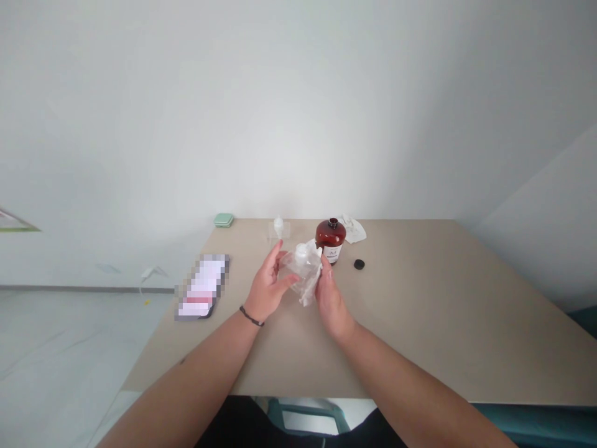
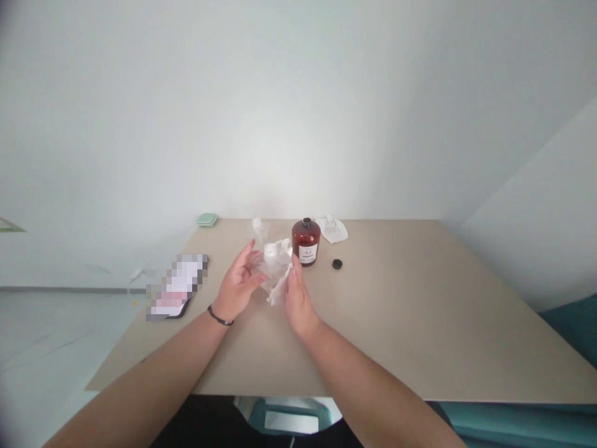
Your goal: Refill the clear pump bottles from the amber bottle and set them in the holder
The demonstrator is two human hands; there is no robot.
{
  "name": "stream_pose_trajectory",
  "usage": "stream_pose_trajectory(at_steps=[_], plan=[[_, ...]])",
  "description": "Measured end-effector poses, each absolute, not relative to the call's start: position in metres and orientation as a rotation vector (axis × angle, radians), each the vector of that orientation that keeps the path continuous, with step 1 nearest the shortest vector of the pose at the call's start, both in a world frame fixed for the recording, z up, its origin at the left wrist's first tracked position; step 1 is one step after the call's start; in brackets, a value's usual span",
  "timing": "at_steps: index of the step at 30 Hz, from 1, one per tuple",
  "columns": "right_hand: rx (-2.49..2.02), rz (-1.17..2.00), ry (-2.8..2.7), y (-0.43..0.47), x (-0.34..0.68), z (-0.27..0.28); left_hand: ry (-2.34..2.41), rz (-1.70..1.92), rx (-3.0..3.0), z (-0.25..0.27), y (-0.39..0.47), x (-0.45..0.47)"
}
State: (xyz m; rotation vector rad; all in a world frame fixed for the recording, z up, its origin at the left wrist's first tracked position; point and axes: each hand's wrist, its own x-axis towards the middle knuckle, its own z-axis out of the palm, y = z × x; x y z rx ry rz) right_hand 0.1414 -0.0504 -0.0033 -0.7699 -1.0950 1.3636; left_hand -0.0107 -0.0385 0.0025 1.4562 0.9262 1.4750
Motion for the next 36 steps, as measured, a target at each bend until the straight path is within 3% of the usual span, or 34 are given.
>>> stream_pose_trajectory(at_steps=[4,9,19,26,31,36], plan=[[-0.799,1.230,-1.242,-0.058,0.143,-0.002,0.889,1.526,1.374,0.003,-0.045,-0.009],[-0.773,1.288,-1.309,-0.059,0.139,-0.010,0.948,1.490,1.318,0.008,-0.051,-0.006],[-0.751,1.448,-1.097,-0.058,0.140,0.007,0.593,1.241,1.291,0.010,-0.053,-0.007],[-0.683,1.507,-1.078,-0.055,0.142,0.014,0.978,1.498,1.492,0.008,-0.040,-0.019],[-0.797,1.355,-1.097,-0.052,0.144,0.003,0.910,1.427,1.404,0.003,-0.041,-0.013],[-0.842,1.429,-1.060,-0.051,0.141,0.000,1.017,1.404,1.421,0.008,-0.050,-0.004]])
